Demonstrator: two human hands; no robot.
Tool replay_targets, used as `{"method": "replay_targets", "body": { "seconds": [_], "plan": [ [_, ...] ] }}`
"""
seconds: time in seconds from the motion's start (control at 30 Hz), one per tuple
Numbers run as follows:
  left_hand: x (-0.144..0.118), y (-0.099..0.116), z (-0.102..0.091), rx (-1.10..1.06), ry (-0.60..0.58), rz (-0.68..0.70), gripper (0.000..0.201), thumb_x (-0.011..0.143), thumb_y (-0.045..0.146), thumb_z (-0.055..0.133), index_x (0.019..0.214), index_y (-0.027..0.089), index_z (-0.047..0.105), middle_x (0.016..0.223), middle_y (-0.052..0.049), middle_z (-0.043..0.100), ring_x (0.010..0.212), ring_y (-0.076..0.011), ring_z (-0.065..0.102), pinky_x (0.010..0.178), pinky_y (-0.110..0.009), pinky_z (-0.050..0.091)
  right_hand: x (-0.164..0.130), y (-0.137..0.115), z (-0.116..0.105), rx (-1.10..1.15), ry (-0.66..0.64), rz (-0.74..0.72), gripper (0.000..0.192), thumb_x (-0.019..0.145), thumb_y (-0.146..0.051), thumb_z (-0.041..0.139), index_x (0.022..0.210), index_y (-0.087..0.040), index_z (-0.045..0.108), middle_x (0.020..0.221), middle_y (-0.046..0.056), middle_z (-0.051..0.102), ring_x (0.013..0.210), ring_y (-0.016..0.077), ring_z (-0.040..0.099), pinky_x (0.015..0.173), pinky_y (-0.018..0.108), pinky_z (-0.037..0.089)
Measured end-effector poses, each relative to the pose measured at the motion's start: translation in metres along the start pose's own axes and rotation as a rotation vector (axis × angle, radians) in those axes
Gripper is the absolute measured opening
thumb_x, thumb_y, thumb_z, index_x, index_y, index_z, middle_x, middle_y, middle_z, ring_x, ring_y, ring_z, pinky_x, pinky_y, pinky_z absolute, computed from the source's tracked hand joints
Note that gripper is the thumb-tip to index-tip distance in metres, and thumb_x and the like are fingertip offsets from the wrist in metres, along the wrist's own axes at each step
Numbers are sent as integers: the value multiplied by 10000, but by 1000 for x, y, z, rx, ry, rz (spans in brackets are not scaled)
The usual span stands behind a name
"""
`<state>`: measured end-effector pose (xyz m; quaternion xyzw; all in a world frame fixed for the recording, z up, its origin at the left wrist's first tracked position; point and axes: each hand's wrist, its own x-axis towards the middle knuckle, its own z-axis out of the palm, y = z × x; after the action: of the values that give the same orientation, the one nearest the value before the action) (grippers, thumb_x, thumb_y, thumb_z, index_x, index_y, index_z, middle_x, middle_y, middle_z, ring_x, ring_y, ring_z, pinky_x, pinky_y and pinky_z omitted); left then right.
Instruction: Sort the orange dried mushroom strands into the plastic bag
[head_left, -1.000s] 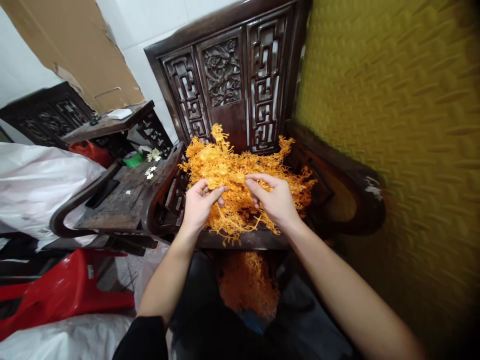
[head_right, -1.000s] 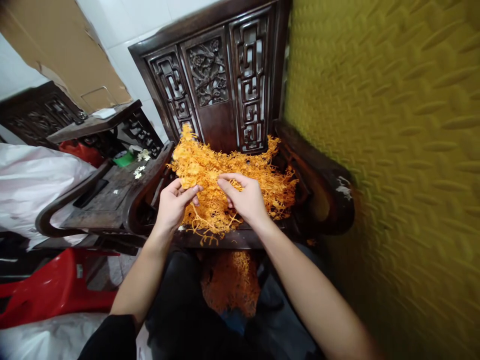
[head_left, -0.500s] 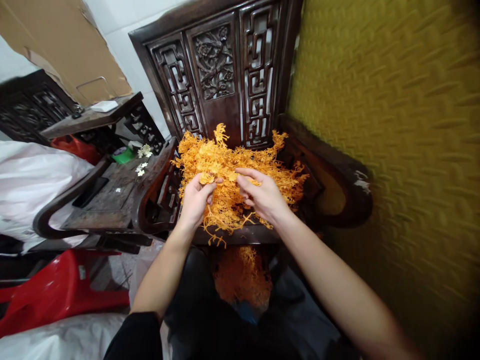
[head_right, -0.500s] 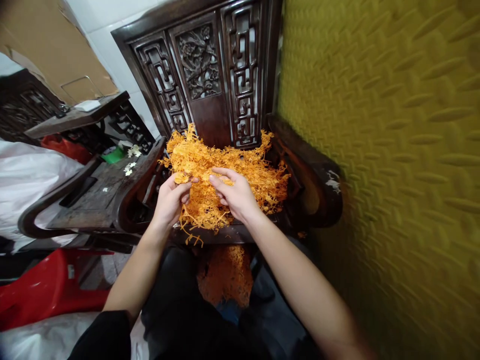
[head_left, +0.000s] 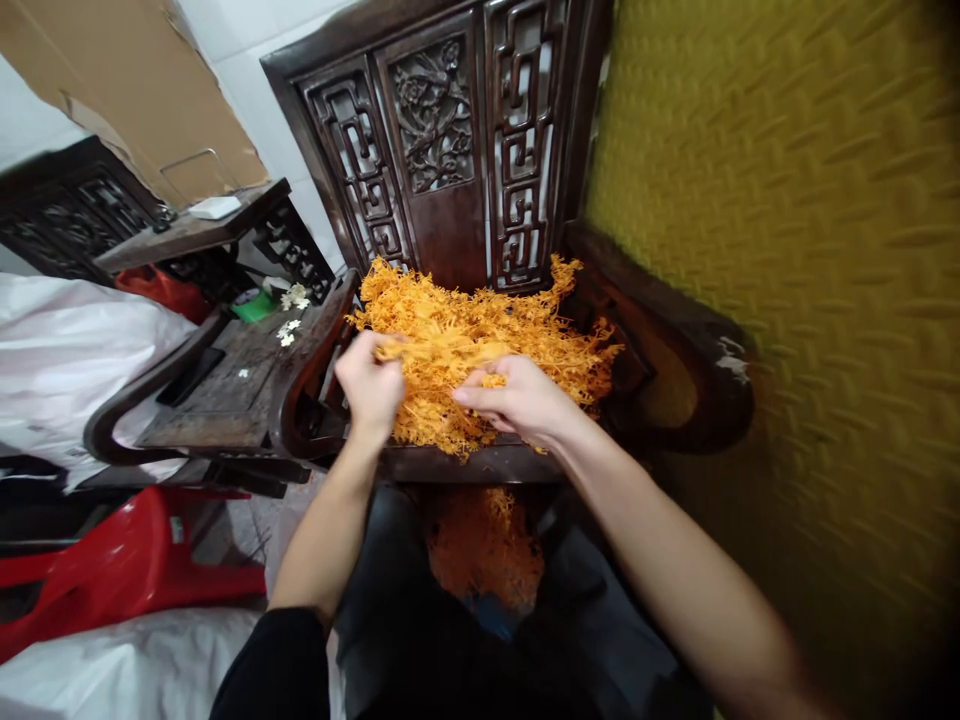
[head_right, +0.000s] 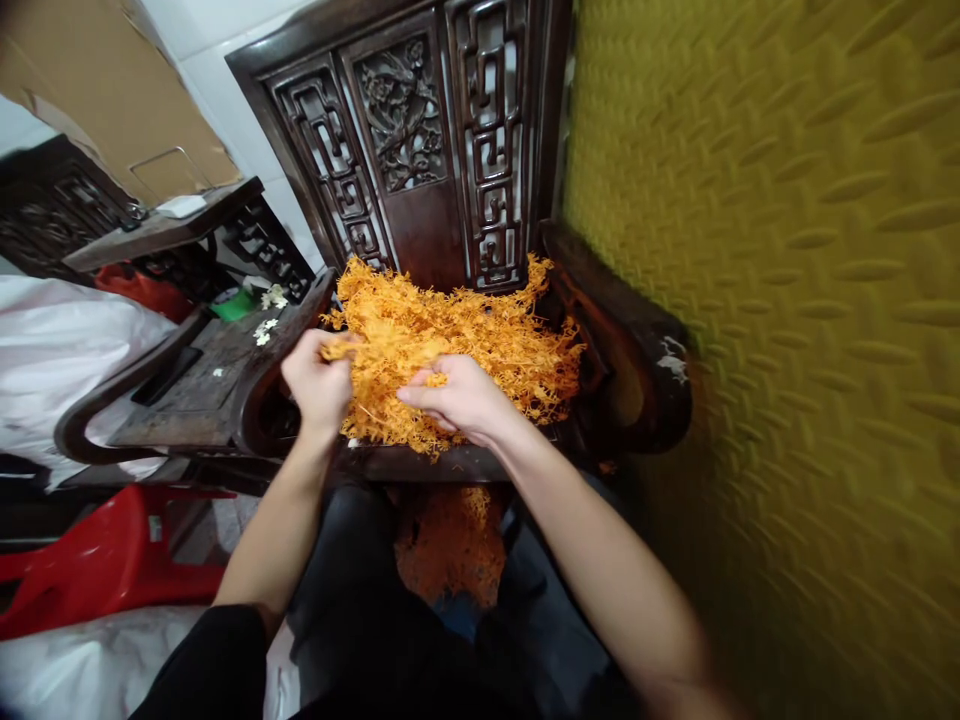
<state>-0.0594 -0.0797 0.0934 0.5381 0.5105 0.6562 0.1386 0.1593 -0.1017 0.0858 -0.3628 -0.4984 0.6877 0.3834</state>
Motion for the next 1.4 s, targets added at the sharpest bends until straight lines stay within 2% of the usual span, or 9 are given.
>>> {"method": "replay_targets", "body": {
  "seconds": [0.1,0.27,0.43,0.7,0.87,0.97,1.1,1.27,1.4],
  "plan": [
    [21,-19,-9,-130,154,-114,147,720,53,747,765,154,650,721,70,666,683,-53,610,662,-162,460,-5,-1,-15,19,19,-7,387,665,-440,892,788,-164,651,439,-49,527,337,67,411,321,184,265],
    [0,-20,9,-322,-150,-402,299,680,184,808,877,154,583,817,10,673,612,-112,685,419,-167,356,0,0,-19,77,91,-111,423,673,-378,889,981,-130,739,746,83,724,701,216,725,480,271,552],
    [-25,3,27,-414,-262,-521,381,640,172,802,872,190,500,874,6,645,627,-125,700,370,-154,268,6,3,-10,-4,240,-260,361,767,-389,811,1062,-188,760,851,52,732,563,122,594,433,251,429],
    [-38,6,34,-111,-336,-286,225,682,87,697,787,201,534,645,66,503,528,-82,416,514,-210,343,25,22,15,-361,424,-405,418,736,-433,824,1017,-143,715,984,108,754,968,275,699,945,445,527],
    [-42,16,34,-119,-387,-177,307,744,175,732,659,195,438,716,22,518,707,-132,484,689,-248,402,28,23,17,-146,417,-381,315,820,-465,718,957,-204,606,806,47,686,716,198,646,681,343,539],
    [-44,18,32,-198,-379,-159,421,721,170,776,614,187,370,724,20,477,748,-130,482,724,-246,392,26,19,18,54,372,-280,319,796,-412,734,944,-249,503,632,-50,534,478,114,455,440,249,366],
    [-44,17,29,-436,-321,-374,469,654,122,813,613,183,350,627,60,401,618,-86,411,649,-222,360,26,19,19,67,345,-260,234,783,-334,717,857,-239,516,612,-48,519,468,106,432,432,249,346],
    [-39,23,25,-714,-321,-625,352,595,99,777,629,167,433,689,28,560,668,-83,529,651,-211,409,27,22,14,-313,476,-502,166,803,-297,701,921,-191,652,911,60,727,801,200,658,758,358,539],
    [-39,28,25,-839,-281,-741,267,577,87,740,685,166,510,777,-9,655,705,-101,591,596,-213,412,25,21,12,-635,605,-555,113,816,-264,676,891,-181,659,804,56,719,698,204,635,717,370,519]
  ]
}}
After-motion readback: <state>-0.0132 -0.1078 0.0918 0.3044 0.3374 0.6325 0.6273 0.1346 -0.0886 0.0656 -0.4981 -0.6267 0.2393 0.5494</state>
